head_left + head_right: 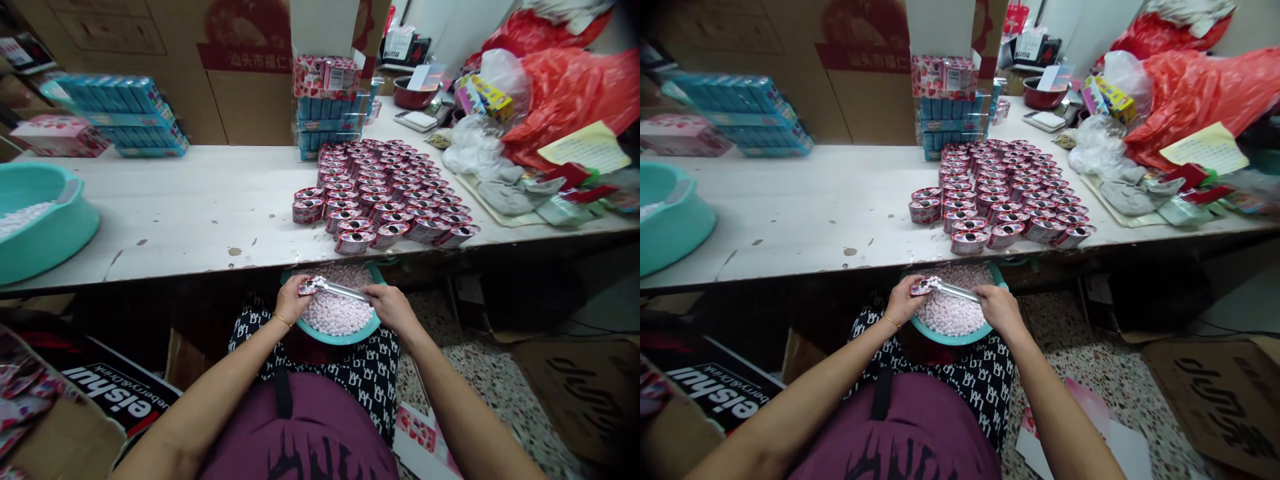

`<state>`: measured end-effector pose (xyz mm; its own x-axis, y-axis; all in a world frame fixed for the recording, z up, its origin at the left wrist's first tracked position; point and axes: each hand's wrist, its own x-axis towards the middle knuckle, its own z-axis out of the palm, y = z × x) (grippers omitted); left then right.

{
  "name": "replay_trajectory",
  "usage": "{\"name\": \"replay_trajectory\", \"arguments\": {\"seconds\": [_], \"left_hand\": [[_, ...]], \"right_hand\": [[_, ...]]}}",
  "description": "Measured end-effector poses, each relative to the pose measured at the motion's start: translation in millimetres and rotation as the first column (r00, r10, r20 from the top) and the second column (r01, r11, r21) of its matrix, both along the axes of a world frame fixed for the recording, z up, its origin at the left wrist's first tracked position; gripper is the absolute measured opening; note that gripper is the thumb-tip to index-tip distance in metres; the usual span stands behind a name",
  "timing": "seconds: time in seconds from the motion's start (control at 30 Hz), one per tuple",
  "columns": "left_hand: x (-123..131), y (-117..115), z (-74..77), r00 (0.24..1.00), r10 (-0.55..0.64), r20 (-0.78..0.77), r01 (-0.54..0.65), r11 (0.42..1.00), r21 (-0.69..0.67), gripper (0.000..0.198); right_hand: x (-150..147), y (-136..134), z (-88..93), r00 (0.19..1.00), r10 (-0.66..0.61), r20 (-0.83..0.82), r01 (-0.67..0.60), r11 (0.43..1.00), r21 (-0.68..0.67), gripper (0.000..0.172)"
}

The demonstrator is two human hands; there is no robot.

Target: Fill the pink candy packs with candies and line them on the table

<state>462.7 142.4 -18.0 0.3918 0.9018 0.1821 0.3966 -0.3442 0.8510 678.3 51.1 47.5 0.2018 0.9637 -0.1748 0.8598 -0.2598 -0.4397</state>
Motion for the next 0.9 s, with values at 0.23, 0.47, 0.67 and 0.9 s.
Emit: {"name": "replay_trajectory", "arguments": {"seconds": [0.23,0.47,0.67,0.9], "left_hand": [[-17,1,16.8,0.909,-0.059,-0.412,0.157,0.965,0.210,0.037],[-39,1,44.2,0.952,-0.021,-0.304,0.103,0.961,0.258,0.034],[-1,63,63.9,0.999,-0.002,0.043,-0.006,0.986,0.169,0.036],[33,138,56.9,0.964,0.265,0.002,-0.264,0.959,0.107,0.069]], "right_hand": [[20,-25,-35.7,0.990,-0.136,-0.039,0.132,0.987,-0.094,0.031],[20,-26,-48.1,0.974,-0.145,0.172,0.180,0.961,-0.211,0.033],[13,-26,-57.3,0.989,-0.122,0.078,0.135,0.972,-0.193,0.033],[8,-24,-66.7,0.998,-0.058,0.005,0.058,0.987,-0.151,0.036]]}}
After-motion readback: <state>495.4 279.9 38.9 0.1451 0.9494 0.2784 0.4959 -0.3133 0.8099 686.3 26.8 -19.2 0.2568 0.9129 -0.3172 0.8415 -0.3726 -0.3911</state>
